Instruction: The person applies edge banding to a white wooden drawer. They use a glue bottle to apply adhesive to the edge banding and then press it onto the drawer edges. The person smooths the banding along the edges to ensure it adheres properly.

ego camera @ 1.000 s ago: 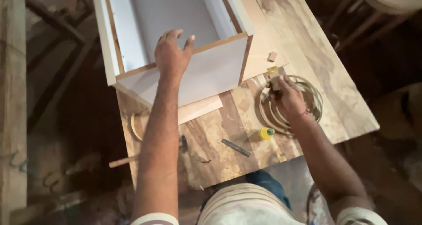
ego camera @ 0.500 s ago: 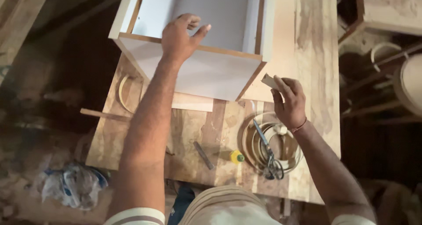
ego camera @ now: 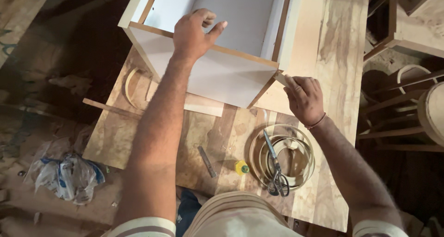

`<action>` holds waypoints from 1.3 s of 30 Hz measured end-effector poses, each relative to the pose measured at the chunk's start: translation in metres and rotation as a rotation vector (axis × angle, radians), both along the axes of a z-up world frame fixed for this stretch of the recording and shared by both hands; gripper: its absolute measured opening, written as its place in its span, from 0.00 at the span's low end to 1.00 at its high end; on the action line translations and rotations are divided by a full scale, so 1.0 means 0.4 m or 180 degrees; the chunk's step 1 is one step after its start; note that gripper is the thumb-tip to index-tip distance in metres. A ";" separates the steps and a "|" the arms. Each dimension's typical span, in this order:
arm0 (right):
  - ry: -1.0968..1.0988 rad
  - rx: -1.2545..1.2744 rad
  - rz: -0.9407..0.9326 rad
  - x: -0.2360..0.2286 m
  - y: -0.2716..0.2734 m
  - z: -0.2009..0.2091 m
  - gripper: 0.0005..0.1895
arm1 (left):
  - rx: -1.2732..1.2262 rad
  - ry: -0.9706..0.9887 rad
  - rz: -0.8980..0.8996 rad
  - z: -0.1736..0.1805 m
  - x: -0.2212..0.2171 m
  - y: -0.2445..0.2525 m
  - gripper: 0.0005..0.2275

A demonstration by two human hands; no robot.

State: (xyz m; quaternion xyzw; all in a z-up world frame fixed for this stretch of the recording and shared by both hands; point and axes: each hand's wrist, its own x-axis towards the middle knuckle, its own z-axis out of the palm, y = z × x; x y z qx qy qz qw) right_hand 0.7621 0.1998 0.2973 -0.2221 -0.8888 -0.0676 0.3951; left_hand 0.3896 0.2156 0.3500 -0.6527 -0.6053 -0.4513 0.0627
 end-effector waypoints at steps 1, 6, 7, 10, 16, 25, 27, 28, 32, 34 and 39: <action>-0.0016 0.0017 0.0037 0.002 0.006 0.000 0.25 | 0.0028 -0.0009 0.0009 0.000 0.001 -0.001 0.16; 0.0086 0.0118 0.0068 0.008 0.021 -0.003 0.25 | 0.0017 0.0059 0.0098 -0.001 0.004 0.000 0.15; 0.0101 0.0145 0.0067 0.008 0.024 -0.001 0.25 | 0.0045 0.0055 0.0084 0.000 0.005 -0.001 0.15; 0.0067 0.0314 0.0051 0.010 0.034 0.011 0.23 | 0.0117 0.0032 0.0059 0.003 0.007 -0.003 0.15; -0.0461 0.0696 0.0010 0.028 0.052 0.034 0.29 | 0.0159 0.0073 0.0050 -0.002 0.003 -0.001 0.14; -0.0975 0.1041 -0.0137 0.041 0.059 0.059 0.25 | 0.0295 0.0159 0.0046 -0.014 0.000 0.006 0.13; -0.1000 0.1068 -0.0255 0.038 0.048 0.064 0.23 | 0.0262 0.0153 0.0032 -0.012 0.000 0.007 0.13; -0.1012 0.1082 -0.0315 0.038 0.042 0.066 0.22 | 0.0292 0.0163 0.0022 -0.012 -0.001 0.008 0.13; -0.1216 0.0854 -0.0403 0.043 0.018 0.079 0.30 | 0.0349 0.0097 0.0013 -0.011 0.000 0.005 0.13; -0.1220 0.0752 -0.0457 0.046 -0.001 0.079 0.27 | 0.0355 0.0065 -0.0002 -0.015 0.003 0.001 0.13; -0.0997 0.0817 -0.0185 0.055 -0.038 0.078 0.17 | 0.0305 0.0091 0.0008 -0.011 -0.001 0.004 0.14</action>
